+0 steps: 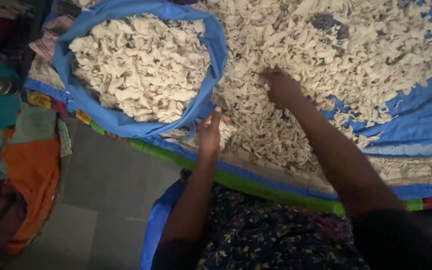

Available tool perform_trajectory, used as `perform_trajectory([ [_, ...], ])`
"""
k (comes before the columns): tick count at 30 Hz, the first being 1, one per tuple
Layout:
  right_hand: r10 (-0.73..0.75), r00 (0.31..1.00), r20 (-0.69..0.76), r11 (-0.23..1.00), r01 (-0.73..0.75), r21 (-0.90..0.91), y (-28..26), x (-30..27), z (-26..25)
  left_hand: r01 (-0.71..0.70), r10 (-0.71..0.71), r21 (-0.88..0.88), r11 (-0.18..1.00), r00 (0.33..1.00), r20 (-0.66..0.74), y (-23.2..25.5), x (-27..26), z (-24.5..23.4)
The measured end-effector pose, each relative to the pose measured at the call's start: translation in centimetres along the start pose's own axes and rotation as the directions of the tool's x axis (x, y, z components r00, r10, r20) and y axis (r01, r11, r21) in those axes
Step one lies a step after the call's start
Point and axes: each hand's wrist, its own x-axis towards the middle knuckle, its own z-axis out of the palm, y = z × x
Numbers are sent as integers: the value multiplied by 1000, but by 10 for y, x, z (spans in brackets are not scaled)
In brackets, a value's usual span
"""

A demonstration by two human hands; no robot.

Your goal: The person sorts through a large quantity of dried white food items on a blue cloth, picking up handfuls and placing some into a blue bag while spreading others out.

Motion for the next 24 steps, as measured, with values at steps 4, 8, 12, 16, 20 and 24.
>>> perform_trajectory([
  [4, 108, 970, 216, 991, -122, 50, -12, -6, 25, 1, -1, -6, 1000, 1000, 11, -17, 11, -7],
  [8, -84, 907, 413, 976, 159, -150, -44, -61, 20, -43, 44, -22, 999, 998, 34, -37, 16, -12],
  [12, -102, 836, 539, 970, 203, -132, -35, -138, -5, -122, 125, -37, 992, 987, 100, -48, 27, -10],
  [16, -143, 927, 347, 966, 207, -154, 20, -185, -28, -188, 175, 46, 981, 964, 202, -26, 17, 4],
  [20, 331, 849, 412, 893, -141, -427, 57, -208, -60, -412, 249, 419, 809, 886, 391, 23, 1, 35],
  [24, 261, 934, 245, 932, -177, -317, 52, -240, -87, -576, 261, 595, 561, 805, 533, 36, 8, 83],
])
